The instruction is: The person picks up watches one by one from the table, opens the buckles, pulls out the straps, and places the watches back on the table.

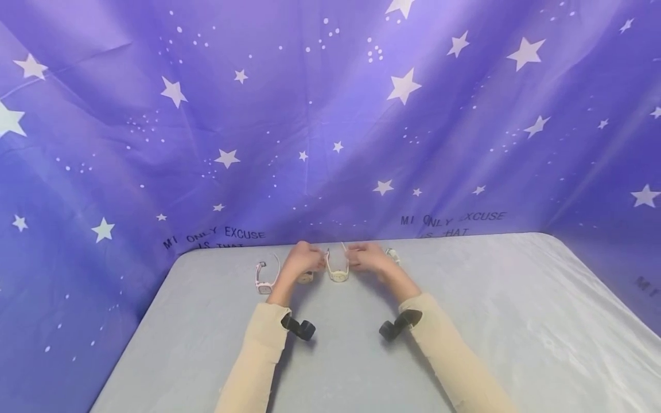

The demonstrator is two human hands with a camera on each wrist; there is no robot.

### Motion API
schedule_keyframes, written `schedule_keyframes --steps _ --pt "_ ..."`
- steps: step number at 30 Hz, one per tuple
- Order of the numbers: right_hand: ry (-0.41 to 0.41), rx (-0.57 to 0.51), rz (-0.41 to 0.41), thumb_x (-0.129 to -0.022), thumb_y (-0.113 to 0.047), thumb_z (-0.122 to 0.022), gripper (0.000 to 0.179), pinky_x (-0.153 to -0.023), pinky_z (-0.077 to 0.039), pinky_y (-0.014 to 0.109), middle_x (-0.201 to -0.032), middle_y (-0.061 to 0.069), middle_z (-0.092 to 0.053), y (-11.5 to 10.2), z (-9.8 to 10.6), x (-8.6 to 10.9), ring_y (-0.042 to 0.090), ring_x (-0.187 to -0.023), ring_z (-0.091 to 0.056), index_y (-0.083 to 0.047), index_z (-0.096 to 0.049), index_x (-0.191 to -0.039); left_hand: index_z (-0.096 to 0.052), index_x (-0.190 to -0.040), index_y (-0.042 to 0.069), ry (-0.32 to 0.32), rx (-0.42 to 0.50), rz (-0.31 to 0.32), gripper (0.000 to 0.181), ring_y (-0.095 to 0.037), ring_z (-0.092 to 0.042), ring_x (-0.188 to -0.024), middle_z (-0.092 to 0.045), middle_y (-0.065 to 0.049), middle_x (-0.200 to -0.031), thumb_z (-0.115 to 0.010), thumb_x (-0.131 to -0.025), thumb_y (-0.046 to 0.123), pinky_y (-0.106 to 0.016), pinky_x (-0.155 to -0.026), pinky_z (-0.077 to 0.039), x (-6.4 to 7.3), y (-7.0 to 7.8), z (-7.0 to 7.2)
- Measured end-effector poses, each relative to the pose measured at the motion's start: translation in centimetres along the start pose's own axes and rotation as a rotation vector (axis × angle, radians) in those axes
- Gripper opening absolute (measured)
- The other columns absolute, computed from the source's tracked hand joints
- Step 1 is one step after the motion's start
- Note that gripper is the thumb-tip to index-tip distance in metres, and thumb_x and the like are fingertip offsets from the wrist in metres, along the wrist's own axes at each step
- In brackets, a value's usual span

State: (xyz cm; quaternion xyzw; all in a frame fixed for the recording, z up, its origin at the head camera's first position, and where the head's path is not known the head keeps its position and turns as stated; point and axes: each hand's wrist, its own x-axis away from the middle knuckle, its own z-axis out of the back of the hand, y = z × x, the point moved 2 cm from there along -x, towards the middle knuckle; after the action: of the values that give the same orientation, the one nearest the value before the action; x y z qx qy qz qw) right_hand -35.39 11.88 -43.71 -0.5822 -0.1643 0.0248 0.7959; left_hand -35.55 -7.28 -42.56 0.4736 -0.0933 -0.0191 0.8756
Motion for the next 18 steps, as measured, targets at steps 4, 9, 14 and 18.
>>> schedule_keyframes --steps 4,9,14,18 --pt "-0.019 -0.003 0.031 -0.105 -0.017 -0.054 0.052 -0.108 -0.051 0.052 -0.142 0.033 -0.053 -1.6 1.7 0.8 0.047 -0.127 -0.058 0.008 -0.040 -0.149 -0.074 -0.109 -0.007 0.020 -0.070 -0.037 0.028 -0.029 -0.071 -0.087 -0.076 -0.020 -0.096 -0.065 -0.093 0.015 -0.038 -0.082 -0.060 0.8 1.1 1.1" --pt "-0.004 -0.044 0.137 -0.104 -0.018 -0.055 0.052 -0.114 -0.045 0.053 -0.149 0.031 -0.049 -4.0 4.3 2.9 0.047 -0.133 -0.053 0.005 -0.042 -0.149 -0.071 -0.120 -0.002 0.002 -0.086 -0.130 0.035 -0.034 -0.070 -0.111 -0.074 -0.019 -0.117 -0.063 -0.099 0.025 -0.049 -0.103 -0.055 2.4 3.3 2.1" --pt "0.013 -0.077 0.238 -0.105 -0.020 -0.055 0.049 -0.114 -0.047 0.048 -0.146 0.030 -0.051 -6.3 6.9 5.2 0.041 -0.130 -0.058 0.003 -0.046 -0.147 -0.071 -0.125 0.005 0.027 -0.130 -0.275 0.034 -0.032 -0.067 -0.121 -0.072 -0.013 -0.127 -0.063 -0.100 0.027 -0.049 -0.106 -0.053 4.1 5.7 2.4" --pt "0.025 -0.101 0.302 -0.105 -0.023 -0.056 0.047 -0.110 -0.051 0.041 -0.141 0.029 -0.057 -7.5 8.5 6.2 0.031 -0.121 -0.066 0.002 -0.049 -0.145 -0.070 -0.127 0.007 0.048 -0.089 -0.394 0.034 -0.029 -0.071 -0.112 -0.074 -0.011 -0.122 -0.064 -0.100 0.025 -0.045 -0.100 -0.057 4.4 7.1 1.8"
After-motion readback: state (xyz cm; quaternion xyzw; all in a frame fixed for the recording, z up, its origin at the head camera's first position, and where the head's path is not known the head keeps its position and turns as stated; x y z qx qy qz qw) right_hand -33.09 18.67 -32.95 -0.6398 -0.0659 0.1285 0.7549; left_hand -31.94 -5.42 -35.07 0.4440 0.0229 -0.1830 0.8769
